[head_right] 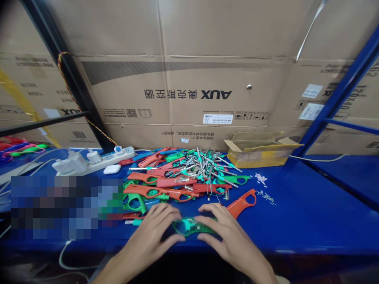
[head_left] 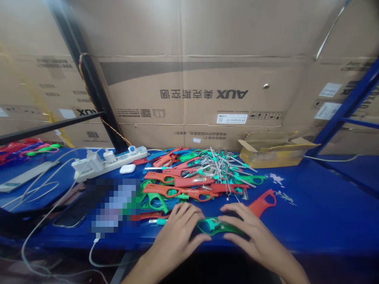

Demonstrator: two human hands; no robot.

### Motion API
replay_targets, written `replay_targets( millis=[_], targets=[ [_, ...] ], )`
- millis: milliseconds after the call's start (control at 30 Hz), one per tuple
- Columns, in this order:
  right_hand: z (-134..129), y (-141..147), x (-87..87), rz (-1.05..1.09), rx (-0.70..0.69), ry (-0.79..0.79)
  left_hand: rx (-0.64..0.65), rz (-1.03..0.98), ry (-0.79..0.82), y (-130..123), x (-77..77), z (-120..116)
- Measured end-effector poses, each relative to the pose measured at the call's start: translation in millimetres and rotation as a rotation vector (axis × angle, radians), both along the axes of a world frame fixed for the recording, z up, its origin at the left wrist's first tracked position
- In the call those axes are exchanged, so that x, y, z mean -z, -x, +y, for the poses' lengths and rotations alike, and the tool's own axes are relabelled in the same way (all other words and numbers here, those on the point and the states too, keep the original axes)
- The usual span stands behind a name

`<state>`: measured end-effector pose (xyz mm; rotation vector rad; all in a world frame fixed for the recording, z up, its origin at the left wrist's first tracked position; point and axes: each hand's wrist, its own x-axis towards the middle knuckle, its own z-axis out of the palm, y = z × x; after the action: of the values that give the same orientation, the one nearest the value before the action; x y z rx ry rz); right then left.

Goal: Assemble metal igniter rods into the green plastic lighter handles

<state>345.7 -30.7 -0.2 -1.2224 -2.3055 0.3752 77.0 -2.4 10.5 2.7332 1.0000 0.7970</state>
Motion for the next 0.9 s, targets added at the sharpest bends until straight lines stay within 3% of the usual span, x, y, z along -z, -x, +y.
replay_targets(
  millis=[267,533,667,900],
  targets=[
    [0,3,-2.1,-0.004,-0.008,0.024,0.011,0.007,-0.006,1,1.8,0],
    [1,3,-2.6,0.006,0.024,-0.028,-0.048,-0.137,-0.171,2,9.1,2],
    [2,2,-0.6,0.02,0.048,-0.051,-0.101,-0.19,-0.141,1,11.0,6],
    [4,0,4.6,0.047,0.074,-0.107,-0.081,-0.225,-0.085,-1,8.0,7]
  ],
)
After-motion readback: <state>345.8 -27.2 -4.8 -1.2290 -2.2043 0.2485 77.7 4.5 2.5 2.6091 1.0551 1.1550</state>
